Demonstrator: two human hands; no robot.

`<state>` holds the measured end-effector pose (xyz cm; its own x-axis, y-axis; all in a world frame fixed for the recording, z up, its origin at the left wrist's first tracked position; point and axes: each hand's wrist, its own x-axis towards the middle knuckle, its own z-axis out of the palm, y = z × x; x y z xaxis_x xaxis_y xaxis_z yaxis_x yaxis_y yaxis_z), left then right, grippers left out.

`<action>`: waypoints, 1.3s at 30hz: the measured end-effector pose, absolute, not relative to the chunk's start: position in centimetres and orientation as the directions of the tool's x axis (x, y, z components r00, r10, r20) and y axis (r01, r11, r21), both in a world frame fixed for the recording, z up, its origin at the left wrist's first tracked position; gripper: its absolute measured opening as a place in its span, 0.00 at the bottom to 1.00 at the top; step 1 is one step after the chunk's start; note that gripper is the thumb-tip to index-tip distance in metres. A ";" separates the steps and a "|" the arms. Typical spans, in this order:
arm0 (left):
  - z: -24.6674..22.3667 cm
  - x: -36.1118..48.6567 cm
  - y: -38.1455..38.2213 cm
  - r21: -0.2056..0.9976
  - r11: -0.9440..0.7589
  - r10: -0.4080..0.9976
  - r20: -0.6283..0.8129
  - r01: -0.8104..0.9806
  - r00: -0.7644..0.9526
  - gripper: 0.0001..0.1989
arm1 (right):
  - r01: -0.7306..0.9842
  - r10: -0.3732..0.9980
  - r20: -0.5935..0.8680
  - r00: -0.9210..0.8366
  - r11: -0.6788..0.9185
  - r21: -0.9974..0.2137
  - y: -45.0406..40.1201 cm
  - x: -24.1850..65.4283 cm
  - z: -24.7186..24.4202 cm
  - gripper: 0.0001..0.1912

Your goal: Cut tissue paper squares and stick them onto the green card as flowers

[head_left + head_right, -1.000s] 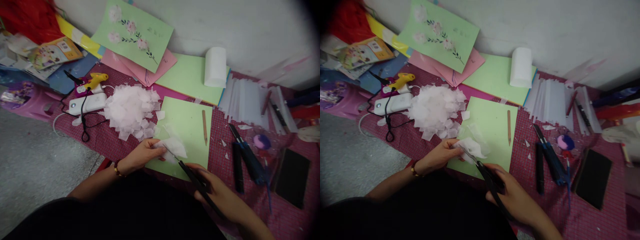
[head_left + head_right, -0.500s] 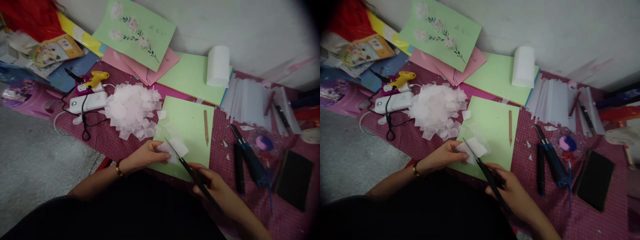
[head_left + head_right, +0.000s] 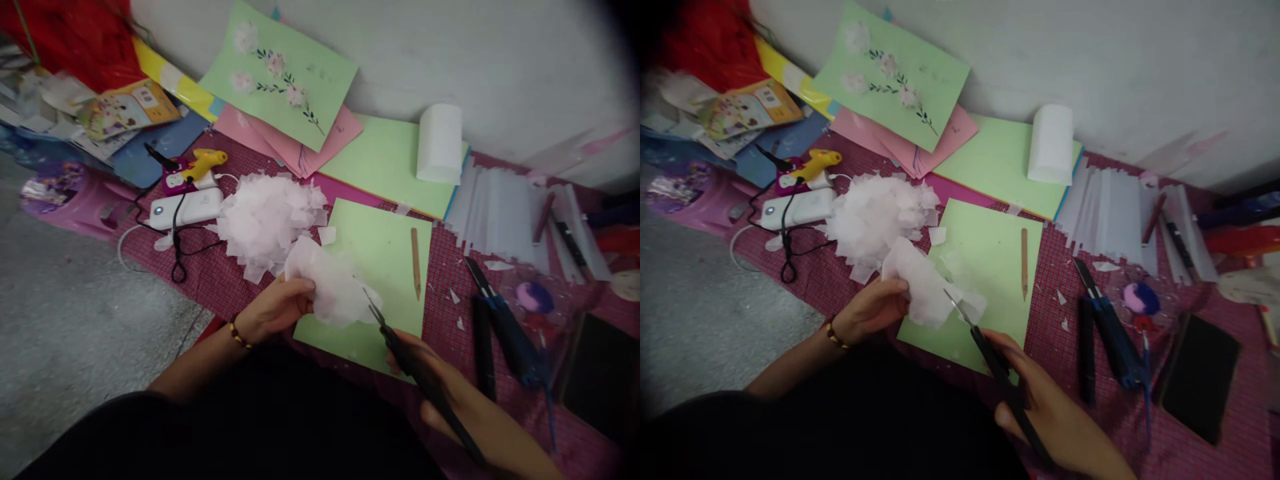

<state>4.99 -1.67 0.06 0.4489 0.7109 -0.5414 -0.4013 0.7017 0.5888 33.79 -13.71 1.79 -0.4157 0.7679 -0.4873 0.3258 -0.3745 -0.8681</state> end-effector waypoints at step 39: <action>-0.9 5.0 -1.9 0.858 0.500 0.844 -0.452 -0.117 0.289 0.17 | 0.354 0.753 -0.558 -0.350 -0.445 -0.823 -11.9 31.9 1.4 0.31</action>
